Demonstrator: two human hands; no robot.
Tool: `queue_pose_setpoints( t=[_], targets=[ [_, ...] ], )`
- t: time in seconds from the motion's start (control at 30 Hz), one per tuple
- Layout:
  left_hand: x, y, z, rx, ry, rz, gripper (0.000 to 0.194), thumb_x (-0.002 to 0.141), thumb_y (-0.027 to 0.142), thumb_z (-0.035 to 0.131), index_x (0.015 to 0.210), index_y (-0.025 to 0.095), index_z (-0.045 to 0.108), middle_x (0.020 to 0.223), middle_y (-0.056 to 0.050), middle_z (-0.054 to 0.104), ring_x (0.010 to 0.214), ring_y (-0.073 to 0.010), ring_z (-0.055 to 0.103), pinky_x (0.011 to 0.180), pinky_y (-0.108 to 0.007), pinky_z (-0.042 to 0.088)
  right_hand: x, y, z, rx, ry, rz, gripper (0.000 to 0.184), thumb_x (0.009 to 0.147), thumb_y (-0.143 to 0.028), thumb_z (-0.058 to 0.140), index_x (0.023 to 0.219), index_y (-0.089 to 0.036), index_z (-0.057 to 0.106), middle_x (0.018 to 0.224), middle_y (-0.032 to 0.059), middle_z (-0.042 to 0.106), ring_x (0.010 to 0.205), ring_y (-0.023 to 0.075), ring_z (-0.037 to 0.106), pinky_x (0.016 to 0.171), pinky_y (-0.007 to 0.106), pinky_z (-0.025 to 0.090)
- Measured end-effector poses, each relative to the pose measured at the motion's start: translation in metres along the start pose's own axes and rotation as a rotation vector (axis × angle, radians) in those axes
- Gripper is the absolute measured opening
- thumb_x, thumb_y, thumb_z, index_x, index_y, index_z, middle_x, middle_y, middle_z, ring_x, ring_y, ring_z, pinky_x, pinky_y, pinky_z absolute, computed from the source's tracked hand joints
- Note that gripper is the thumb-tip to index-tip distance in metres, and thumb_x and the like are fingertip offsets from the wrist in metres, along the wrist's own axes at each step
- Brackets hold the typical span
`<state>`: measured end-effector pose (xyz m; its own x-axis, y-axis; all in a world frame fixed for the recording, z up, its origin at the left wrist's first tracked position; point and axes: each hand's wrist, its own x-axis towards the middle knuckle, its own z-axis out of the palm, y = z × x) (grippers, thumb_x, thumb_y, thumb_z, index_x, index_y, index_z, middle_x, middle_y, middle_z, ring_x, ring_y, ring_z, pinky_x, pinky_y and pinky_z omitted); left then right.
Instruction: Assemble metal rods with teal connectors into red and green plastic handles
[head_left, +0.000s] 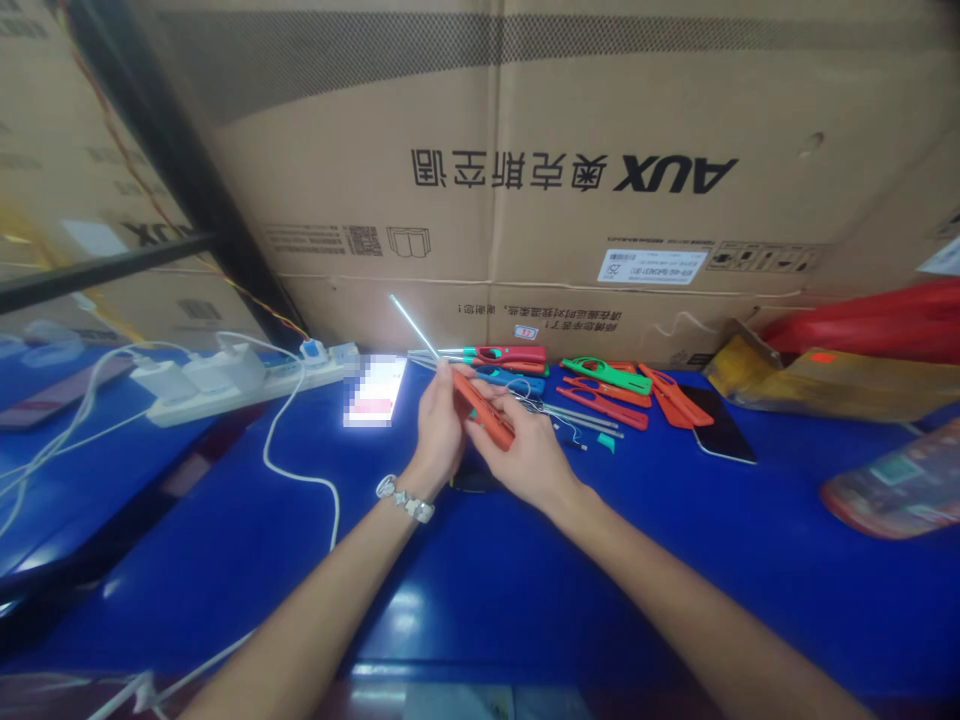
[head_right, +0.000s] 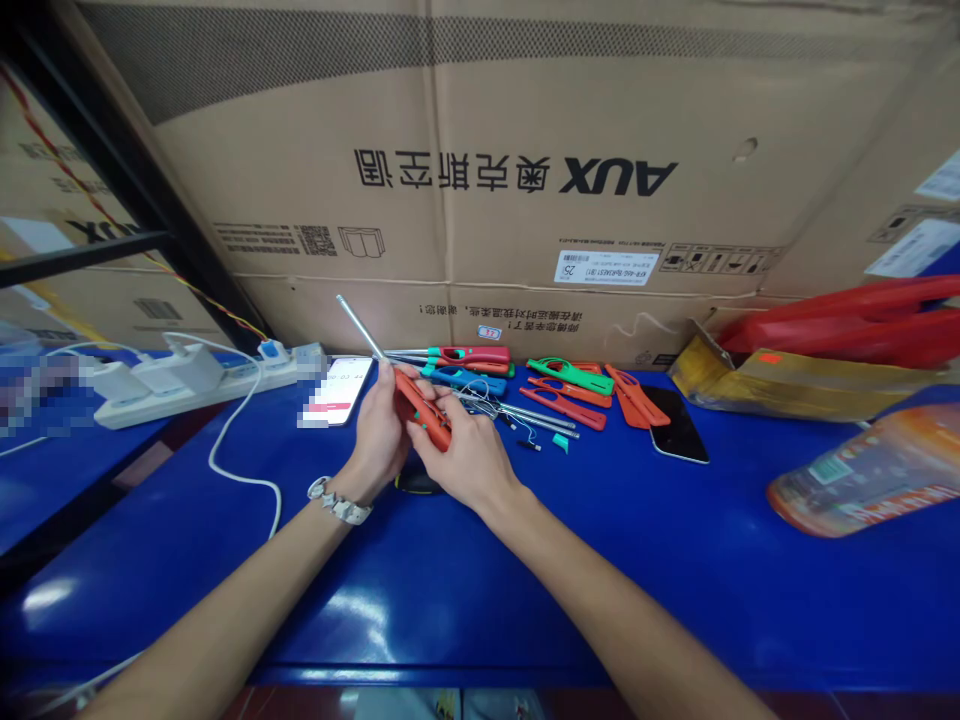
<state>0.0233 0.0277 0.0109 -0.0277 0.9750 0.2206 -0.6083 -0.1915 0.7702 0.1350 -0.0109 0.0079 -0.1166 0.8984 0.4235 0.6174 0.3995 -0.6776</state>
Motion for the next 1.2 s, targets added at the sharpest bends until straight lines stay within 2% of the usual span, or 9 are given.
queue_pose_setpoints(
  t=[0.13, 0.33, 0.47, 0.57, 0.73, 0.9, 1.03, 1.2],
  targets=[
    [-0.002, 0.003, 0.004, -0.051, 0.001, 0.071, 0.037, 0.091, 0.055, 0.057, 0.082, 0.019, 0.054, 0.061, 0.003, 0.058, 0.063, -0.0134, 0.065, 0.066, -0.025, 0.055, 0.001, 0.003, 0.001, 0.040, 0.017, 0.025, 0.034, 0.085, -0.045, 0.066, 0.108, -0.021, 0.069, 0.089, 0.0075, 0.077, 0.074, 0.0235, 0.072, 0.069, 0.033, 0.054],
    [-0.002, 0.006, 0.004, -0.064, 0.089, 0.073, 0.039, 0.089, 0.057, 0.060, 0.083, 0.018, 0.057, 0.062, 0.001, 0.060, 0.059, -0.0122, 0.064, 0.063, -0.024, 0.055, 0.000, -0.001, 0.000, 0.045, -0.062, 0.002, 0.034, 0.092, -0.046, 0.058, 0.113, -0.021, 0.068, 0.087, 0.0059, 0.076, 0.074, 0.0219, 0.071, 0.066, 0.030, 0.052],
    [0.000, 0.004, -0.001, -0.010, 0.149, 0.056, 0.043, 0.088, 0.059, 0.059, 0.091, 0.016, 0.065, 0.072, -0.003, 0.067, 0.065, -0.0141, 0.067, 0.065, -0.026, 0.055, 0.000, -0.001, 0.001, -0.087, -0.010, -0.020, 0.027, 0.092, -0.042, 0.056, 0.107, -0.021, 0.065, 0.087, 0.0052, 0.076, 0.072, 0.0223, 0.071, 0.064, 0.029, 0.049],
    [0.001, 0.001, -0.002, 0.006, 0.131, 0.066, 0.043, 0.089, 0.057, 0.059, 0.087, 0.015, 0.065, 0.080, -0.005, 0.069, 0.072, -0.0148, 0.067, 0.068, -0.026, 0.055, -0.001, -0.001, 0.002, -0.217, 0.037, -0.023, 0.023, 0.092, -0.040, 0.056, 0.103, -0.021, 0.064, 0.085, 0.0048, 0.075, 0.072, 0.0235, 0.071, 0.064, 0.029, 0.047],
    [-0.002, 0.000, 0.002, -0.140, 0.090, -0.015, 0.040, 0.092, 0.056, 0.056, 0.080, 0.018, 0.055, 0.064, 0.001, 0.059, 0.063, -0.0135, 0.063, 0.066, -0.027, 0.055, -0.004, -0.007, 0.003, -0.321, 0.023, -0.023, 0.023, 0.091, -0.036, 0.053, 0.109, -0.022, 0.060, 0.094, 0.0051, 0.076, 0.074, 0.0241, 0.072, 0.062, 0.028, 0.044],
    [-0.003, 0.005, 0.003, -0.169, 0.122, 0.026, 0.039, 0.095, 0.054, 0.052, 0.077, 0.019, 0.051, 0.060, 0.002, 0.055, 0.056, -0.0123, 0.060, 0.062, -0.025, 0.053, -0.007, -0.011, 0.003, -0.325, 0.011, -0.033, 0.022, 0.090, -0.035, 0.053, 0.108, -0.023, 0.060, 0.089, 0.0028, 0.076, 0.071, 0.0236, 0.071, 0.060, 0.028, 0.043],
    [-0.003, 0.009, 0.002, -0.161, 0.136, 0.042, 0.040, 0.093, 0.056, 0.055, 0.077, 0.019, 0.051, 0.060, 0.002, 0.056, 0.057, -0.0130, 0.061, 0.062, -0.025, 0.054, -0.008, -0.008, 0.004, -0.298, 0.002, -0.034, 0.025, 0.091, -0.037, 0.053, 0.109, -0.023, 0.062, 0.085, 0.0037, 0.076, 0.070, 0.0240, 0.071, 0.061, 0.029, 0.044],
    [-0.003, 0.007, 0.003, -0.166, 0.146, -0.023, 0.045, 0.092, 0.060, 0.053, 0.079, 0.017, 0.056, 0.061, 0.001, 0.057, 0.056, -0.0127, 0.061, 0.061, -0.026, 0.053, -0.007, -0.009, 0.003, -0.279, -0.014, -0.043, 0.027, 0.092, -0.035, 0.052, 0.112, -0.022, 0.063, 0.091, 0.0068, 0.076, 0.072, 0.0246, 0.071, 0.062, 0.030, 0.046]
  ],
)
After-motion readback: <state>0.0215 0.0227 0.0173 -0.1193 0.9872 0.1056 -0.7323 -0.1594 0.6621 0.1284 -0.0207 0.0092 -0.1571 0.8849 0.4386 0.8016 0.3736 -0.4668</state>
